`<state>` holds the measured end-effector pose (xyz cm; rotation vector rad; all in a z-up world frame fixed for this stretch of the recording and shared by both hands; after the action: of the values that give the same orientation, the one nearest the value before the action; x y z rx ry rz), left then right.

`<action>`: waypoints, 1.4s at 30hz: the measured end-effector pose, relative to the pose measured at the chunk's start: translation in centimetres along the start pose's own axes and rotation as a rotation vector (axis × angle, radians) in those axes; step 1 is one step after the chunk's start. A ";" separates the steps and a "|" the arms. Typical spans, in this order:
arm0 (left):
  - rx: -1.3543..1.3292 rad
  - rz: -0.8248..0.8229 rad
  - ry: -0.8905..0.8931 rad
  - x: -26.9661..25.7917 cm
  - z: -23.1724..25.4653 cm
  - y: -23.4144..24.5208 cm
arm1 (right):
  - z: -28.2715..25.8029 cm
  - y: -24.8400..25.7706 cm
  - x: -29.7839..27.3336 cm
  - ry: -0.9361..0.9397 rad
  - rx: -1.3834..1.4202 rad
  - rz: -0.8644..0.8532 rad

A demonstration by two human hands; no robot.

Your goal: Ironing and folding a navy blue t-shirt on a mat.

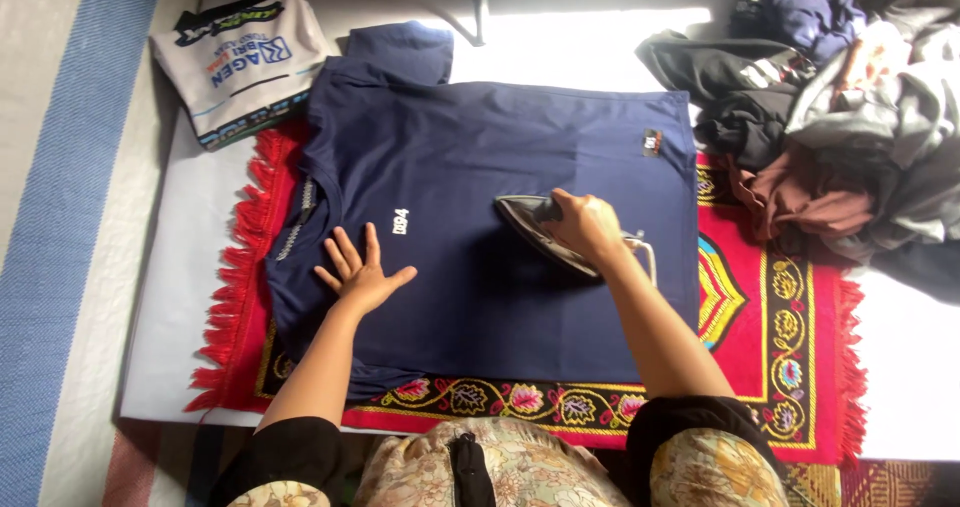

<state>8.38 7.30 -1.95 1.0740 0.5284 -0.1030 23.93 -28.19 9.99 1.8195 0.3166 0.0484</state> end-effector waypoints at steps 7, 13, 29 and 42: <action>-0.020 -0.053 0.026 -0.4 0.1 0.2 | -11.1 -3.3 5.3 0.080 -0.004 -0.039; -0.040 -0.084 0.001 0.3 -0.2 -0.4 | -16.3 -5.5 7.8 0.116 0.089 0.011; -0.039 -0.107 0.024 -0.4 0.6 0.6 | 3.1 0.9 3.2 -0.386 0.098 0.140; -0.016 -0.110 0.055 -0.2 0.6 0.3 | 21.4 2.6 2.3 -0.813 0.130 0.206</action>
<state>8.49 6.89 -1.35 1.0342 0.6372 -0.1660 30.89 -48.37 6.39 1.8354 -0.4503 -0.5662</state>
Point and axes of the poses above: each hand's wrist, its own x-axis towards the middle knuckle, its own y-axis out of the back of the hand, z = x × y, the point moved 6 cm from there along x, towards the middle knuckle, and after that the axes turned 11 degrees about -y, right-handed, at the moved point
